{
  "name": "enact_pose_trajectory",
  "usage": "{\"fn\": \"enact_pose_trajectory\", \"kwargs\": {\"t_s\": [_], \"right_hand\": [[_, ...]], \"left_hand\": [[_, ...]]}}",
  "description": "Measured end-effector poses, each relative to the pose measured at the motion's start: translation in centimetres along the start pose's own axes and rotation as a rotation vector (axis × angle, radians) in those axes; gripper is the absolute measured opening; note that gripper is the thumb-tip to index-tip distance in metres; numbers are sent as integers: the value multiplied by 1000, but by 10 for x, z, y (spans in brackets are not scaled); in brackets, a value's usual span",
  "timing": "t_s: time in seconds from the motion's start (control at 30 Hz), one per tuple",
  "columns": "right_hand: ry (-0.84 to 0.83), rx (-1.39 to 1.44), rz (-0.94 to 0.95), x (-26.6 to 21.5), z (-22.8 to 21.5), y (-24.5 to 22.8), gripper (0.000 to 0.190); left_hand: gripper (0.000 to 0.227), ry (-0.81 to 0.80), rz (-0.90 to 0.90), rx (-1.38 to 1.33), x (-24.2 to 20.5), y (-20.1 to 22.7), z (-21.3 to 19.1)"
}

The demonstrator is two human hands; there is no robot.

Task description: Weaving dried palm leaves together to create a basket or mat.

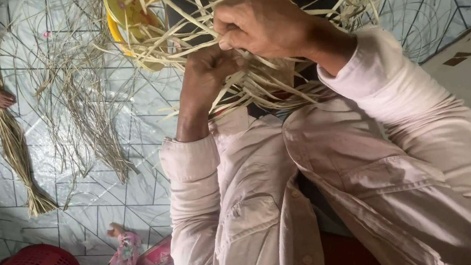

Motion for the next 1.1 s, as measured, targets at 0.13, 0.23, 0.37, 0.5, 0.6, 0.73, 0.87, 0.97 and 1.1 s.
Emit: {"fn": "enact_pose_trajectory", "kwargs": {"t_s": [0.13, 0.23, 0.37, 0.5, 0.6, 0.73, 0.87, 0.97, 1.1], "right_hand": [[101, -127, -95, 1, -1, -1, 15], [67, -72, -86, 1, 0, 1, 12], [-174, -88, 71, -2, 4, 8, 9], [-149, -99, 46, -3, 7, 11, 8], [-169, -60, 39, -10, 5, 3, 11], [26, 29, -168, -25, -21, -35, 26], [146, -163, -290, -58, -16, -48, 12], [262, -386, -330, -68, -19, -57, 13], [263, -308, -306, -83, -3, -23, 11]], "left_hand": [[10, 17, 76, 89, 0, 7, 0], [6, -6, 56, 16, -1, 6, 2], [9, -26, 25, -15, -2, 6, 4], [9, -10, 46, -20, 9, -10, -1], [10, -39, 149, 26, 9, 2, -2], [6, -26, 140, 73, 8, 4, -6], [9, -100, 87, -58, 8, 5, 2], [6, -124, 98, -66, 12, 3, 7], [18, -171, 194, -81, 10, 6, 13]]}}
Point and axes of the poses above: each hand's wrist, its own x-axis towards the middle knuckle, its own z-axis out of the palm, y = z × x, the point moved 10 cm from there along x, towards the middle knuckle, and after that the axes turned 6 degrees about y, right-handed, at the moved point
